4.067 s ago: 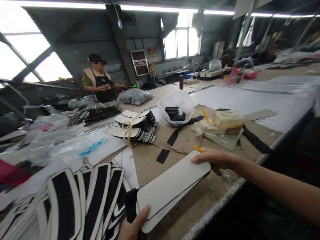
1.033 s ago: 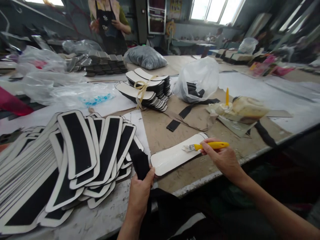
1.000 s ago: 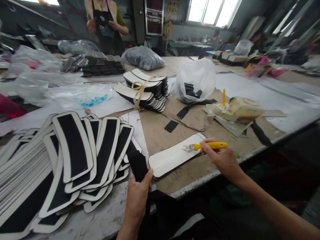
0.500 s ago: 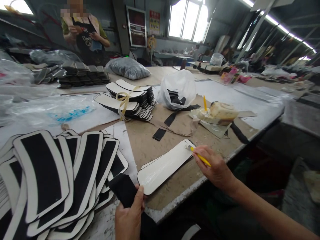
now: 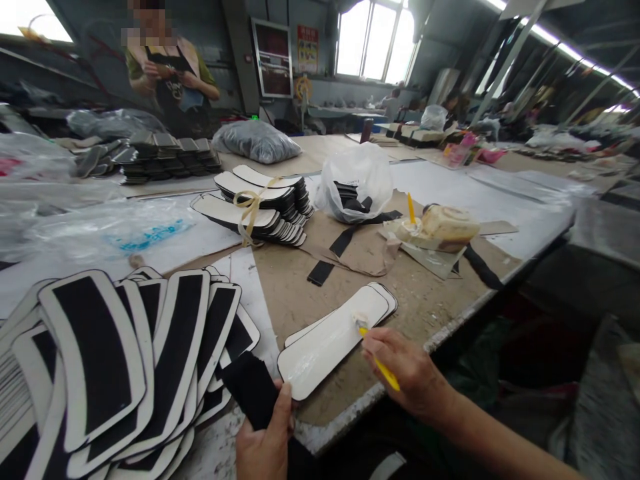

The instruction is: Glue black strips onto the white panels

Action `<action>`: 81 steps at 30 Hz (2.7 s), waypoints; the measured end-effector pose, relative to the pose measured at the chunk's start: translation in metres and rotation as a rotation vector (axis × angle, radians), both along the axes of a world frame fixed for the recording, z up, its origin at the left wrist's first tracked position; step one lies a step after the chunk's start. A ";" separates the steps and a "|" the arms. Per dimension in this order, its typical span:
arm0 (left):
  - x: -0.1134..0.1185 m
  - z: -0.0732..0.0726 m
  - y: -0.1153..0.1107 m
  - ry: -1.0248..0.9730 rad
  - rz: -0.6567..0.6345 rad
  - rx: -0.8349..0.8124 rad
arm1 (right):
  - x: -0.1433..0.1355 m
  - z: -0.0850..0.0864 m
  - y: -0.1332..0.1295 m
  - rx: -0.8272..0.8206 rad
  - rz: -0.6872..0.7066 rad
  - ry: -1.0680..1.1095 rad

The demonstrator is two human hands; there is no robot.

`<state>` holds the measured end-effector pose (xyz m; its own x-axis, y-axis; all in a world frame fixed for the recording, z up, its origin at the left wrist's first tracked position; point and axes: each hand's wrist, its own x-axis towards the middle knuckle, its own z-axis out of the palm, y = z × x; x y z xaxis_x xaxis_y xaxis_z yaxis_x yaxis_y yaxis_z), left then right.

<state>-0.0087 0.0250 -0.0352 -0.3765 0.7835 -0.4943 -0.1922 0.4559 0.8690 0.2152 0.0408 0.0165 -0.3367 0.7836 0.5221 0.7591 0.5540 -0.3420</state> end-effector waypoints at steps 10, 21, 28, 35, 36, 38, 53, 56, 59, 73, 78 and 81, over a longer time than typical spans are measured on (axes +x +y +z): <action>0.012 0.018 -0.003 -0.133 -0.020 0.102 | -0.042 0.008 -0.008 -0.629 -0.162 1.198; -0.011 0.031 -0.018 -0.194 0.139 0.184 | 0.005 0.038 0.009 -0.432 -0.154 1.289; 0.015 0.071 -0.044 -0.283 -0.156 0.171 | -0.044 0.040 -0.004 -0.990 0.150 0.797; 0.033 0.056 -0.047 -0.277 -0.295 0.196 | -0.075 0.024 -0.013 -1.373 0.433 1.106; 0.033 0.054 -0.047 -0.277 -0.302 0.201 | -0.074 0.023 -0.014 -1.366 0.422 1.107; 0.034 0.053 -0.046 -0.268 -0.305 0.203 | -0.069 0.022 -0.016 -1.359 0.398 1.087; 0.055 0.043 -0.052 -0.307 -0.252 0.190 | -0.050 0.024 -0.022 -1.352 0.166 0.997; 0.065 0.034 -0.057 -0.367 -0.256 0.165 | -0.047 0.018 -0.030 -1.398 0.124 1.106; 0.069 0.024 -0.067 -0.438 -0.253 0.135 | -0.037 0.016 -0.026 -1.249 0.052 1.122; -0.003 0.033 -0.013 -0.108 -0.007 0.091 | -0.030 0.043 0.075 -1.020 0.365 0.021; -0.005 0.034 0.004 -0.067 -0.089 0.099 | -0.055 0.029 0.095 -1.094 0.434 -0.042; -0.006 0.033 0.008 -0.067 -0.101 0.091 | -0.060 0.021 0.101 -1.071 0.435 -0.103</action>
